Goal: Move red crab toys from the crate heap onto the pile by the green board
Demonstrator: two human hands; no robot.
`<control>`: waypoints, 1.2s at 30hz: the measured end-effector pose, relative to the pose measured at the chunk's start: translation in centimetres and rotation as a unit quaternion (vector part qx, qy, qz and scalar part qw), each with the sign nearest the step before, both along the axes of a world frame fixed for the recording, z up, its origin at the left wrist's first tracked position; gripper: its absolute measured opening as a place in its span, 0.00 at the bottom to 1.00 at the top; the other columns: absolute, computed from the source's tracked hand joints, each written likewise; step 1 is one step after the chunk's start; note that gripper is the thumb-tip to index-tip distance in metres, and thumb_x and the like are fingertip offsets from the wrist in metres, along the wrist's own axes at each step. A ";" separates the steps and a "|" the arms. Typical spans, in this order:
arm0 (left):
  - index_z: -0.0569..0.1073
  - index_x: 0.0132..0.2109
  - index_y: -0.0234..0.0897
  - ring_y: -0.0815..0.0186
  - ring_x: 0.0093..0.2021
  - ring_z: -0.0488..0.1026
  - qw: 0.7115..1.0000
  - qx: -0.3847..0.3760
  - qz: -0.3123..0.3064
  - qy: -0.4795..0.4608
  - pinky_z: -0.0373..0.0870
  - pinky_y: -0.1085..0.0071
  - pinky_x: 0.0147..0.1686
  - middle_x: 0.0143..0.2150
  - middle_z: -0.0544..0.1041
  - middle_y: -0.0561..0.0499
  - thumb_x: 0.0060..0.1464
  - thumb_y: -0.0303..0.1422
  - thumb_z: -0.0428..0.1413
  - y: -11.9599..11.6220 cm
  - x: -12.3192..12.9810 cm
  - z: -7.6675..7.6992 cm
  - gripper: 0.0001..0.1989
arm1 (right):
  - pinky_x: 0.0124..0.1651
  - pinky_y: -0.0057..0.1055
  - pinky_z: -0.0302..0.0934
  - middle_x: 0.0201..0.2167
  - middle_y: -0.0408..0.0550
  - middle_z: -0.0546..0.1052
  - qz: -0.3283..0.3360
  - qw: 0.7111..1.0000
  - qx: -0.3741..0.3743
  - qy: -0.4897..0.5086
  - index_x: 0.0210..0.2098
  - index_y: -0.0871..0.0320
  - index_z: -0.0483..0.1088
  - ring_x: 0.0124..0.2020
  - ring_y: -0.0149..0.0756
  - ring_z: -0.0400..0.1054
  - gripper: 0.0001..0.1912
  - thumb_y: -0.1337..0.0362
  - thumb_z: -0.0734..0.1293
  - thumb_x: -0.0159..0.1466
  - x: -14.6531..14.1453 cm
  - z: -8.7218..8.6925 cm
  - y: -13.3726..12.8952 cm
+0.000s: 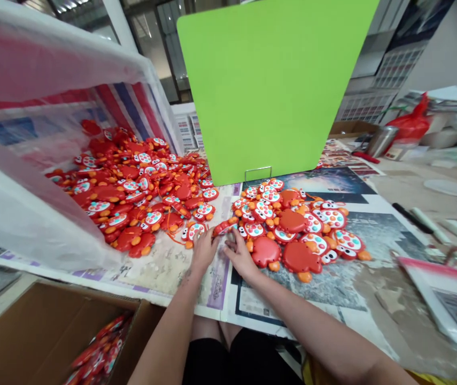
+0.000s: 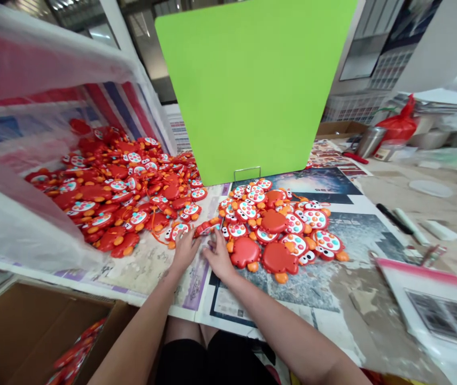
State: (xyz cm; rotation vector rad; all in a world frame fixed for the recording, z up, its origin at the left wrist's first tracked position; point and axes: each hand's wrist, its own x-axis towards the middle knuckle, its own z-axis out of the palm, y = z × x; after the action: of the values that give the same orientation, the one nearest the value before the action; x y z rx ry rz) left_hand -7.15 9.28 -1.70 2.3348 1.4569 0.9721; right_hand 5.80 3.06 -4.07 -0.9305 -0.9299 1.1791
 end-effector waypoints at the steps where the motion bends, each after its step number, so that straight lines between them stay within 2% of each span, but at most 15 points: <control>1: 0.71 0.51 0.39 0.54 0.51 0.72 1.000 -0.002 -0.002 -0.013 0.52 0.48 0.62 0.45 0.78 0.43 0.58 0.32 0.50 -0.4 -0.6 -0.1 0.14 | 0.60 0.47 0.58 0.65 0.53 0.55 -0.016 1.000 0.011 -0.014 0.67 0.48 0.48 0.57 0.44 0.63 0.48 0.56 0.72 0.52 0.0 0.0 0.0; 3: 0.71 0.49 0.38 0.54 0.51 0.71 0.999 -0.012 0.002 -0.044 0.57 0.50 0.58 0.46 0.77 0.42 0.59 0.34 0.49 -1.1 -1.8 -0.3 0.13 | 0.61 0.46 0.57 0.66 0.53 0.55 -0.024 0.999 0.026 -0.021 0.68 0.49 0.46 0.59 0.44 0.61 0.48 0.55 0.71 0.54 0.0 0.3 -0.1; 5: 0.70 0.49 0.38 0.54 0.51 0.70 0.997 -0.025 0.012 -0.077 0.62 0.53 0.54 0.47 0.75 0.41 0.60 0.35 0.47 -1.8 -2.9 -0.4 0.14 | 0.61 0.45 0.58 0.64 0.53 0.59 -0.012 0.999 0.029 -0.011 0.68 0.49 0.45 0.59 0.43 0.61 0.46 0.53 0.70 0.56 0.1 0.7 -0.2; 8: 0.69 0.50 0.37 0.55 0.51 0.69 0.993 -0.042 0.022 -0.112 0.63 0.55 0.54 0.48 0.74 0.42 0.61 0.38 0.47 -3.2 -3.8 -0.5 0.15 | 0.58 0.43 0.62 0.58 0.51 0.68 0.024 0.999 0.018 -0.019 0.62 0.51 0.56 0.56 0.42 0.65 0.36 0.50 0.69 0.58 0.5 1.3 -0.3; 10: 0.69 0.50 0.38 0.55 0.53 0.68 0.990 -0.048 0.032 -0.128 0.62 0.55 0.55 0.49 0.73 0.42 0.62 0.40 0.46 -4.1 -3.9 -0.4 0.16 | 0.49 0.42 0.68 0.52 0.51 0.72 0.054 0.998 0.005 -0.029 0.54 0.53 0.62 0.50 0.42 0.69 0.28 0.49 0.68 0.59 0.7 1.6 -0.4; 13: 0.66 0.55 0.39 0.56 0.58 0.64 0.986 -0.043 0.041 -0.154 0.58 0.56 0.59 0.55 0.70 0.42 0.63 0.41 0.44 -5.1 -3.5 -0.1 0.19 | 0.33 0.36 0.71 0.45 0.49 0.75 0.093 0.995 -0.010 -0.021 0.49 0.53 0.62 0.39 0.41 0.73 0.25 0.48 0.69 0.58 0.9 1.9 -0.6; 15: 0.65 0.59 0.39 0.56 0.61 0.62 0.987 -0.034 0.030 -0.156 0.55 0.56 0.61 0.59 0.68 0.42 0.64 0.41 0.43 -5.4 -3.4 0.1 0.20 | 0.28 0.33 0.70 0.43 0.48 0.75 0.118 0.993 -0.015 -0.016 0.49 0.52 0.62 0.35 0.39 0.73 0.26 0.49 0.70 0.57 1.0 2.1 -0.8; 17: 0.63 0.61 0.38 0.55 0.62 0.61 0.990 -0.031 0.003 -0.139 0.54 0.55 0.62 0.60 0.67 0.41 0.62 0.42 0.47 -5.5 -3.4 0.2 0.23 | 0.27 0.32 0.70 0.42 0.47 0.76 0.132 0.991 -0.019 -0.013 0.48 0.52 0.62 0.34 0.38 0.73 0.26 0.49 0.71 0.56 1.0 2.3 -1.1; 21: 0.60 0.63 0.37 0.48 0.63 0.59 0.993 -0.036 -0.011 -0.110 0.54 0.51 0.62 0.61 0.66 0.39 0.52 0.43 0.59 -5.4 -3.4 0.0 0.34 | 0.29 0.33 0.71 0.43 0.46 0.76 0.129 0.991 -0.026 -0.002 0.49 0.52 0.63 0.36 0.38 0.74 0.26 0.50 0.72 0.56 1.1 2.5 -1.2; 25: 0.60 0.63 0.37 0.49 0.62 0.60 0.994 -0.037 0.006 -0.106 0.56 0.51 0.61 0.61 0.66 0.39 0.53 0.42 0.59 -5.4 -3.3 -0.1 0.33 | 0.30 0.34 0.73 0.43 0.47 0.76 0.136 0.990 -0.031 0.012 0.47 0.53 0.66 0.36 0.37 0.74 0.24 0.46 0.69 0.58 1.1 2.5 -1.0; 27: 0.60 0.63 0.37 0.49 0.62 0.60 0.995 -0.009 0.005 -0.098 0.53 0.51 0.62 0.61 0.66 0.38 0.54 0.41 0.57 -5.4 -3.3 0.0 0.33 | 0.32 0.37 0.74 0.43 0.47 0.77 0.151 0.987 -0.039 0.037 0.46 0.53 0.67 0.37 0.38 0.74 0.23 0.46 0.69 0.58 1.3 2.5 -0.9; 30: 0.56 0.66 0.36 0.51 0.63 0.60 0.991 0.058 0.070 -0.099 0.46 0.48 0.65 0.61 0.67 0.37 0.59 0.41 0.52 -5.3 -3.3 0.3 0.31 | 0.40 0.43 0.73 0.44 0.48 0.78 0.142 0.981 -0.039 0.123 0.45 0.53 0.68 0.42 0.42 0.74 0.22 0.47 0.70 0.58 2.0 2.9 -0.7; 33: 0.59 0.65 0.37 0.44 0.66 0.54 0.985 0.055 0.161 -0.041 0.43 0.43 0.63 0.64 0.63 0.36 0.56 0.43 0.55 -4.9 -3.2 0.2 0.33 | 0.52 0.47 0.68 0.51 0.49 0.76 0.116 0.972 -0.008 0.205 0.47 0.51 0.68 0.52 0.45 0.71 0.25 0.42 0.67 0.59 2.8 3.4 -0.7; 36: 0.66 0.60 0.41 0.40 0.66 0.53 0.986 0.027 0.157 0.049 0.49 0.40 0.60 0.64 0.65 0.38 0.54 0.40 0.57 -4.6 -3.0 0.1 0.27 | 0.58 0.48 0.62 0.54 0.52 0.73 0.150 0.971 -0.018 0.183 0.51 0.51 0.68 0.54 0.45 0.70 0.29 0.44 0.71 0.56 2.6 3.1 -0.8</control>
State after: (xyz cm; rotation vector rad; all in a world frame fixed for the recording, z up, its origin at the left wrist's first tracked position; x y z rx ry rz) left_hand -10.19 4.69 -1.63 2.2612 1.9023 0.9925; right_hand 8.42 2.24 -0.96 -0.5807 -0.7653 1.5672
